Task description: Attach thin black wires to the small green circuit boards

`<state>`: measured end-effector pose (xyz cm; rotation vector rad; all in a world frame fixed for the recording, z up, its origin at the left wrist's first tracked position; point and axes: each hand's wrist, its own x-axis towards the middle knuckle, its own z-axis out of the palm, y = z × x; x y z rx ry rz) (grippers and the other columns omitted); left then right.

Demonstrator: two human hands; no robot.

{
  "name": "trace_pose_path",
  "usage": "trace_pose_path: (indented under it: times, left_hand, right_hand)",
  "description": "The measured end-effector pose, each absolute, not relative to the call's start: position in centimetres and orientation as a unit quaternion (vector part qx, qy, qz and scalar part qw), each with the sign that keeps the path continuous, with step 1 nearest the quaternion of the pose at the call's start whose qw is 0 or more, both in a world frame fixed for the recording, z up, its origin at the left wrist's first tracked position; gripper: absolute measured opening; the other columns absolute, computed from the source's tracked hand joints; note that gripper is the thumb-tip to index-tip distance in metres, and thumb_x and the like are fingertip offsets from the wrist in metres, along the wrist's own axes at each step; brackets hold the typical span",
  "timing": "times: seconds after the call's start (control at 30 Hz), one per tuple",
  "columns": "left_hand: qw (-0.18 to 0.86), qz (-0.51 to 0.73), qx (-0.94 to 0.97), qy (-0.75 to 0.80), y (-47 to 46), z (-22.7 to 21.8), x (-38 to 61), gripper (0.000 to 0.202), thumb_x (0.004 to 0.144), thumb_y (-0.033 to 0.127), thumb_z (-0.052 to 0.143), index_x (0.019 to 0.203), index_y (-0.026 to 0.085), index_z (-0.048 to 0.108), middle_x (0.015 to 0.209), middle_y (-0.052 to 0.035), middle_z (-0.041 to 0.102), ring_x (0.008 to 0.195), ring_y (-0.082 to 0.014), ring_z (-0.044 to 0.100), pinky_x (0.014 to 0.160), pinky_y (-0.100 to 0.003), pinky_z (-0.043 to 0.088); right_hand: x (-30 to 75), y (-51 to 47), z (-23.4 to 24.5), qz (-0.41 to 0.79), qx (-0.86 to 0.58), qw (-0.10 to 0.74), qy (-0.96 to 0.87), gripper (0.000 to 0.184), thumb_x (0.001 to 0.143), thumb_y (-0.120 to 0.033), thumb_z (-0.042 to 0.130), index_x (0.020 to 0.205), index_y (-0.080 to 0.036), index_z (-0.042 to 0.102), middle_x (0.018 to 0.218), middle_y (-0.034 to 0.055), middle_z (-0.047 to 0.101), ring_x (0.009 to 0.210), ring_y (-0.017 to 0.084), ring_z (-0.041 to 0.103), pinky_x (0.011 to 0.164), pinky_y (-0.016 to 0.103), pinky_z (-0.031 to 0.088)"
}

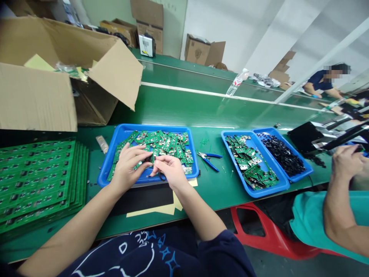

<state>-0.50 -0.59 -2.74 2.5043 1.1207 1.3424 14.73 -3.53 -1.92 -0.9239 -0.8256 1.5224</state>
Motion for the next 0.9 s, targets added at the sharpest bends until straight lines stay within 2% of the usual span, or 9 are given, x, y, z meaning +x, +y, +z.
trace_pose_path:
  times: [0.13,0.27,0.4,0.5,0.63,0.8,0.9]
  left_hand:
    - [0.053,0.432,0.823,0.365,-0.7,-3.1,-0.2,0.018,0.086,0.032,0.052,0.096,0.026,0.066,0.091,-0.0036,0.070,0.103,-0.0227,0.061,0.107,-0.055,0.023]
    - [0.080,0.420,0.824,0.372,-1.1,-2.9,0.1,0.022,0.088,0.027,0.046,0.096,0.025,0.066,0.089,-0.0025,0.072,0.103,-0.0211,0.062,0.109,-0.054,0.021]
    - [0.151,0.431,0.783,0.423,-1.4,-2.6,0.2,0.021,0.086,0.026,0.045,0.085,0.022,0.066,0.090,-0.0038,0.073,0.099,-0.0207,0.064,0.105,-0.051,0.033]
    - [0.195,0.438,0.753,0.450,-1.4,-2.4,0.1,0.022,0.085,0.029,0.047,0.077,0.020,0.064,0.090,-0.0049,0.073,0.092,-0.0206,0.067,0.101,-0.049,0.038]
    - [0.219,0.447,0.731,0.467,-1.4,-2.2,-0.1,0.023,0.083,0.031,0.047,0.072,0.019,0.063,0.088,-0.0066,0.073,0.088,-0.0212,0.068,0.097,-0.048,0.043]
    - [0.246,0.432,0.731,0.468,-1.4,-2.3,0.0,0.023,0.082,0.033,0.047,0.070,0.020,0.062,0.087,-0.0052,0.073,0.085,-0.0212,0.068,0.096,-0.048,0.043]
    - [0.265,0.416,0.734,0.466,-1.4,-2.3,0.1,0.024,0.081,0.033,0.047,0.067,0.020,0.062,0.086,-0.0049,0.073,0.085,-0.0217,0.067,0.096,-0.049,0.042]
  right_hand:
    - [14.3,-3.6,-2.4,0.558,-0.436,0.586,-0.393,0.012,0.065,-0.027,0.064,0.066,-0.018,0.056,0.043,-0.0074,0.055,0.038,0.009,0.053,0.047,0.025,0.049]
    - [14.4,-3.5,-2.8,0.497,-0.467,0.575,-0.453,0.004,0.070,-0.022,0.057,0.068,-0.018,0.057,0.046,-0.0063,0.053,0.042,0.010,0.053,0.048,0.023,0.047]
    - [14.7,-3.7,-3.2,0.447,-0.465,0.558,-0.522,0.009,0.076,-0.023,0.054,0.082,-0.019,0.059,0.067,0.0002,0.061,0.061,0.013,0.061,0.064,0.028,0.052]
    - [14.7,-4.0,-3.5,0.365,-0.462,0.561,-0.582,0.018,0.076,-0.022,0.057,0.094,-0.019,0.059,0.084,0.0041,0.061,0.076,0.014,0.060,0.074,0.030,0.051]
    - [14.7,-4.0,-3.7,0.283,-0.461,0.559,-0.628,0.027,0.078,-0.020,0.056,0.106,-0.021,0.058,0.089,0.0055,0.059,0.085,0.017,0.057,0.079,0.034,0.050]
    - [14.7,-3.8,-3.6,0.210,-0.463,0.569,-0.646,0.019,0.080,-0.021,0.058,0.099,-0.023,0.062,0.091,0.0061,0.061,0.091,0.019,0.056,0.085,0.038,0.047]
    - [14.6,-3.7,-3.7,0.176,-0.458,0.584,-0.647,0.017,0.081,-0.020,0.059,0.097,-0.022,0.063,0.093,0.0070,0.058,0.093,0.019,0.056,0.086,0.037,0.048]
